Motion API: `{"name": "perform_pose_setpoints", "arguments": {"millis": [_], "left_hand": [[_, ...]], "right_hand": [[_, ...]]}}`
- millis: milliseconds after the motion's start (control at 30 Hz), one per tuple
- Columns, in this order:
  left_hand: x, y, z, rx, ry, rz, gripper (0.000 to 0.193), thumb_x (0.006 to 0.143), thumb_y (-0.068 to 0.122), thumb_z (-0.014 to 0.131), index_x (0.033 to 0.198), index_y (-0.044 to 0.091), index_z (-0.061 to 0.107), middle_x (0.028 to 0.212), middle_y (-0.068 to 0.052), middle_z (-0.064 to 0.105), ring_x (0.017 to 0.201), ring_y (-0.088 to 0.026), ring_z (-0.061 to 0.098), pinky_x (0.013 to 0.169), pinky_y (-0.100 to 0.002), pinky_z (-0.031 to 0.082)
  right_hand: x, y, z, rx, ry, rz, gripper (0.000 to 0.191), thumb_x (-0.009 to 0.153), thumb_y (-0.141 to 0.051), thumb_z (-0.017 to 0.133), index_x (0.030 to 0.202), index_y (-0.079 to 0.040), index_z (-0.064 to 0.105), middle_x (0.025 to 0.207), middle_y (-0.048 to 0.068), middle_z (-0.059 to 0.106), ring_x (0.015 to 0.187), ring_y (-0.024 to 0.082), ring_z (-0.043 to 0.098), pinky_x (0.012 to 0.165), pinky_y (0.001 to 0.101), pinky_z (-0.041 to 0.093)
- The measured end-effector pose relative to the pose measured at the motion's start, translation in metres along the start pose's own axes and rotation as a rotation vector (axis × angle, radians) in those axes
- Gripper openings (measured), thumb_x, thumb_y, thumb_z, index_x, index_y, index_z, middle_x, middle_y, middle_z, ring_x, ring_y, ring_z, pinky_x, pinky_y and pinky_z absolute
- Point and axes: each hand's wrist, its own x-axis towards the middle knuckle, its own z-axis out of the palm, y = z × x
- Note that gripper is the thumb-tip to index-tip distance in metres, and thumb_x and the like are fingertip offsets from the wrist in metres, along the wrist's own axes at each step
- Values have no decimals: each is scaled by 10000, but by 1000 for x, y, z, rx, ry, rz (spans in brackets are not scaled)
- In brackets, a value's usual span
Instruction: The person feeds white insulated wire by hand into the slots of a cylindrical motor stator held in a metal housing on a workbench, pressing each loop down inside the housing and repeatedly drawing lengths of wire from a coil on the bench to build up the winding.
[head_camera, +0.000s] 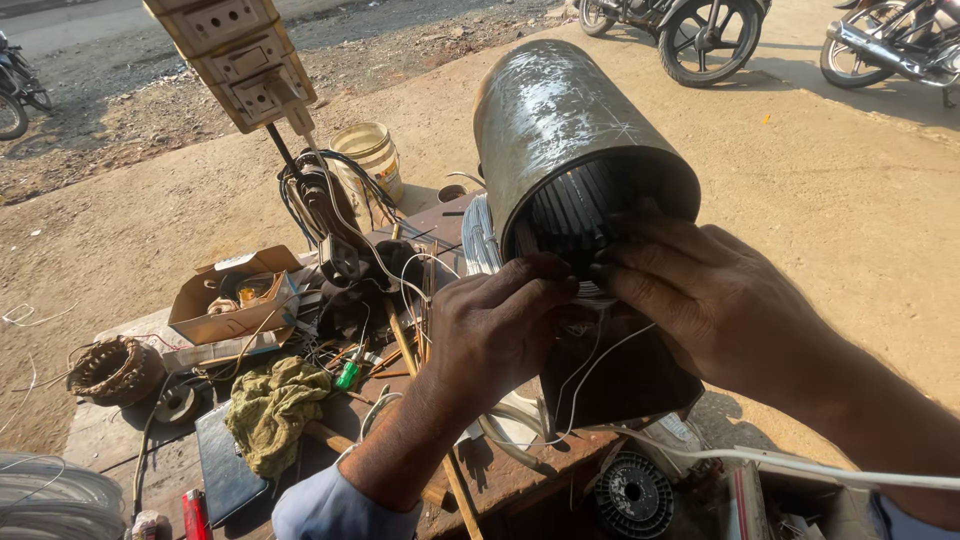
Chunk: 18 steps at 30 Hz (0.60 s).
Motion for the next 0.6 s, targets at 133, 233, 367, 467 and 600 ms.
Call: {"name": "perform_pose_setpoints", "arguments": {"millis": [133,233,367,467,600], "left_hand": [[1,7,-3,8,-43,-41,199,878,126,823,1010,93,677,1132,-27,750,888,-181,780,692,-300,633],[-1,10,-4,-28,-46,-79,207,868,142,844,975,90,675,1085,-24,753,841,-176,772,654,-306,604],[-5,12,-3,12,9,-77,183,882,141,848,980,122,694,1086,-13,764,858,-161,776,657,-302,584],[-8,14,1,24,23,-95,166,873,117,837,990,149,724,1088,-3,775,867,-150,782,675,-294,595],[-9,7,-1,-48,-27,-65,248,911,112,817,1107,147,670,1164,-30,770,974,-186,793,755,-287,648]], "right_hand": [[-2,4,2,-57,-80,4,305,780,-113,783,1081,-65,781,1087,142,760,1075,283,719,799,387,635],[-5,5,7,-65,13,-35,259,802,-172,778,1053,-114,804,1036,127,781,996,265,753,709,381,632],[-5,10,15,-49,54,-58,229,818,-193,801,1039,-131,811,1018,101,788,973,242,761,683,367,633],[-4,11,16,-46,31,-56,258,791,-214,817,1034,-127,811,1026,99,787,972,237,758,672,361,629],[-3,7,12,-57,26,-15,321,738,-190,816,1054,-133,808,1060,86,782,994,230,752,698,353,634]]}}
